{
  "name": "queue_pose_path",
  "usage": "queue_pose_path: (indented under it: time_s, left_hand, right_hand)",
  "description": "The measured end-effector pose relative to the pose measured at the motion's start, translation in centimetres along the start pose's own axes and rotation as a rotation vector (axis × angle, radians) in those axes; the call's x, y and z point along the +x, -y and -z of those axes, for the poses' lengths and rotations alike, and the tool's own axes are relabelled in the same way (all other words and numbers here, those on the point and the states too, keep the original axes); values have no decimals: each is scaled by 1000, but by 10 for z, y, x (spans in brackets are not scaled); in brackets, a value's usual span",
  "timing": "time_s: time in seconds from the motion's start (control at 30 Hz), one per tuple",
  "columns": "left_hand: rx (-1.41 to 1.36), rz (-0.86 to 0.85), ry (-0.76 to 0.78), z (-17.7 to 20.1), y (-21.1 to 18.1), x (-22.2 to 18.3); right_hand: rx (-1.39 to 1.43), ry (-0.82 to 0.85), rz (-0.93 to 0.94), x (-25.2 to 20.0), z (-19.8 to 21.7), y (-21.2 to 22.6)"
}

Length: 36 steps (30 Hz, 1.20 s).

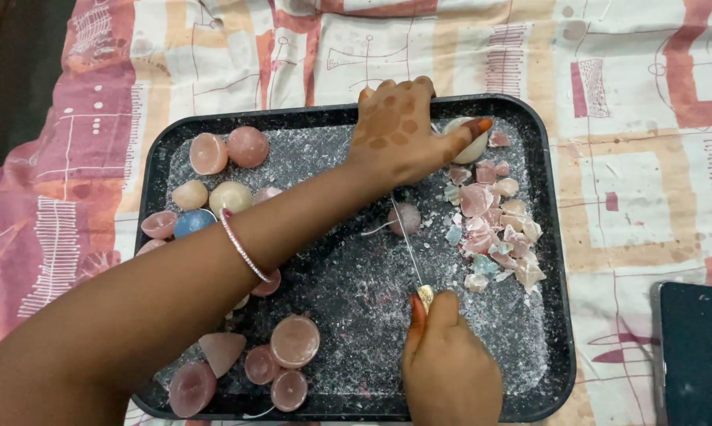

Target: The recorder is using a utility knife to trim and clean small wax candle pieces on a tray.

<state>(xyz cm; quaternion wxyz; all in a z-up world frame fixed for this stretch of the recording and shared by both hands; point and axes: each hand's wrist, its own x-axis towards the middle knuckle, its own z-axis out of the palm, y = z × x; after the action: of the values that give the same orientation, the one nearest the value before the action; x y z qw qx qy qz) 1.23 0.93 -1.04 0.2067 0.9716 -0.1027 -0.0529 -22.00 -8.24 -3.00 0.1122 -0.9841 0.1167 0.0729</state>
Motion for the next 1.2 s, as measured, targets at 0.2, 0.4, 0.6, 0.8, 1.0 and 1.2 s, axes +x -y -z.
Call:
queue_pose_path:
  time_s: [0.2,0.4,0.6,0.8,1.0,1.2]
  left_hand:
    - [-36,17,-28,-3,2,2]
    - [-45,16,-62,-7,-1,10]
    - [-20,51,47,-7,2,8]
    - [-44,-22,-38,-14,12,14]
    - [20,-51,-2,-10,13,2]
    - [-2,-99,-65,-17,17,8]
  right_hand:
    - [45,55,-18,9,15,1]
    - [86,160,-40,11,25,3]
    - [53,108,0,7,23,8]
    - [95,81,27,12,23,8]
    - [68,132,42,20,21,7]
    - [53,147,14,17,28,10]
